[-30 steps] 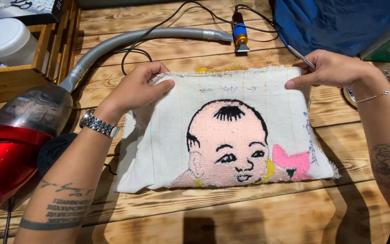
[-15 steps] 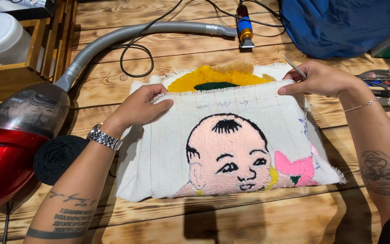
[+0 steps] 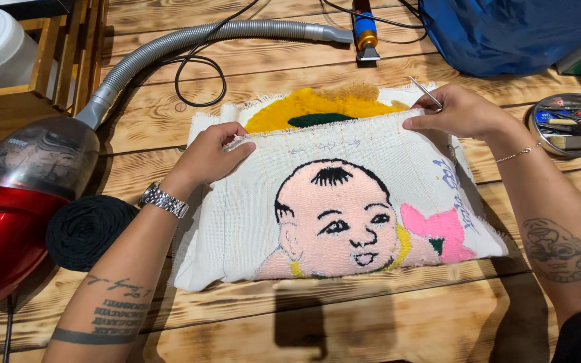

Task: Using scissors and specialized tools to trim threads and finish a handmade rug depicting a character.

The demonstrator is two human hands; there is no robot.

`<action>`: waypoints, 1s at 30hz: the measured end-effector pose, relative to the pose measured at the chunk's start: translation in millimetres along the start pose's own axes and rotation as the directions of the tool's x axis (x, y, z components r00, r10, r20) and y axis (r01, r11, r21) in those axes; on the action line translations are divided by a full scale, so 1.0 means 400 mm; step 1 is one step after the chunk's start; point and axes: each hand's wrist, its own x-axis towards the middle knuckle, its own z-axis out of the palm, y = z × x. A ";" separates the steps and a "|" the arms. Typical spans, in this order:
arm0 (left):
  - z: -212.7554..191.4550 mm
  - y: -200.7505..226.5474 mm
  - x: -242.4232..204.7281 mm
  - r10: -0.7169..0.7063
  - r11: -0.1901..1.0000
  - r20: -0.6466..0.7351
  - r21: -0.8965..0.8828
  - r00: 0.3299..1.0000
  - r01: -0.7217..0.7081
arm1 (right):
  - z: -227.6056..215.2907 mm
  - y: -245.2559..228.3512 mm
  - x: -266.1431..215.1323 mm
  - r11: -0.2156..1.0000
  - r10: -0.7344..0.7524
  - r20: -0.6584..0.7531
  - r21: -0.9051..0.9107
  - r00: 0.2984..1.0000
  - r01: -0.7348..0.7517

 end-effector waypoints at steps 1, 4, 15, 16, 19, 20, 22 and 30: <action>-0.004 0.003 0.006 -0.001 1.000 0.000 0.000 1.000 0.001 | 0.003 0.002 0.007 1.000 0.000 0.001 0.000 1.000 0.000; -0.012 0.005 0.026 -0.013 1.000 -0.031 0.004 0.999 0.014 | 0.011 0.007 0.025 1.000 0.012 -0.041 0.002 0.999 -0.012; -0.119 0.057 0.177 0.249 0.959 -0.295 0.210 0.922 -0.192 | -0.069 -0.024 0.121 0.966 -0.259 -0.421 -0.113 0.869 0.233; -0.129 0.065 0.187 0.251 0.958 -0.297 0.211 0.921 -0.193 | -0.078 -0.030 0.126 0.965 -0.261 -0.423 -0.114 0.868 0.235; -0.157 0.090 0.206 0.272 0.954 -0.354 0.223 0.895 -0.202 | -0.106 -0.042 0.143 0.952 -0.289 -0.494 -0.057 0.820 0.301; -0.165 0.099 0.209 0.281 0.950 -0.371 0.239 0.885 -0.201 | -0.117 -0.040 0.149 0.943 -0.313 -0.523 -0.074 0.793 0.323; -0.174 0.109 0.216 0.291 0.946 -0.388 0.255 0.874 -0.202 | -0.136 -0.034 0.155 0.934 -0.336 -0.551 -0.093 0.764 0.344; -0.198 0.089 0.263 0.447 0.882 -0.473 0.375 0.759 -0.285 | -0.187 -0.019 0.181 0.821 -0.559 -0.571 -0.278 0.601 0.499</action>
